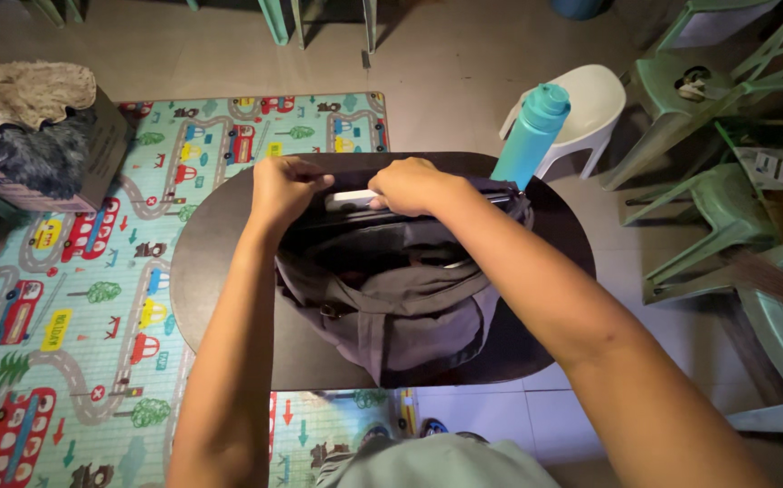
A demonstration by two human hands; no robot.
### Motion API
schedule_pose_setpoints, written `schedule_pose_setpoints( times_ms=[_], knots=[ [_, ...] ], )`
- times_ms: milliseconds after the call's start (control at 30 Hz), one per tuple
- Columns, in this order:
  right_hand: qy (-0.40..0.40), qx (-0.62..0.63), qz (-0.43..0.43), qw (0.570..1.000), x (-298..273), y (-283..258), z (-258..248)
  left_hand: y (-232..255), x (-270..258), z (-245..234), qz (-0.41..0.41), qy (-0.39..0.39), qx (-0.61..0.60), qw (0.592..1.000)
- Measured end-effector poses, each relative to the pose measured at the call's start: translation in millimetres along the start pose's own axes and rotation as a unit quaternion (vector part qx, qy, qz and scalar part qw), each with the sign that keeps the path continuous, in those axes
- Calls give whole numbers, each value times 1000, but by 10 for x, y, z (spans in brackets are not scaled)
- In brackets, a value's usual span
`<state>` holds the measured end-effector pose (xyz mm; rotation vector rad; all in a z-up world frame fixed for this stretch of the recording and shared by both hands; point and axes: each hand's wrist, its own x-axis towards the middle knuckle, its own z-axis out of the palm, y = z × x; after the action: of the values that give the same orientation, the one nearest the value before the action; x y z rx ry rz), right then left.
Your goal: The person unzips a gray duffel bag on a table, places a notebook and a laptop inside, adds a charger and a small item, then zips the compartments closed and adjusts the bag on the table.
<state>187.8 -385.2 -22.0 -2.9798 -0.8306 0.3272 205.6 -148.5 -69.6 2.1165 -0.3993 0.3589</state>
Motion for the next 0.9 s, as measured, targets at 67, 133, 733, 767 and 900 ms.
schedule_pose_setpoints(
  times_ms=[67,133,733,767,900],
  knots=[
    [-6,2,4,1000,43,45,45,27,0,7,-20,3,11,1000],
    [-8,5,4,1000,86,78,73,73,-18,17,-6,-2,10,1000],
    [-106,231,52,966,199,341,231,198,-68,104,-4,-16,67,998],
    [-98,220,59,969,202,353,222,204,-47,102,-8,-20,74,997],
    [-89,217,75,969,299,389,235,237,5,184,43,-23,110,993]
  ],
)
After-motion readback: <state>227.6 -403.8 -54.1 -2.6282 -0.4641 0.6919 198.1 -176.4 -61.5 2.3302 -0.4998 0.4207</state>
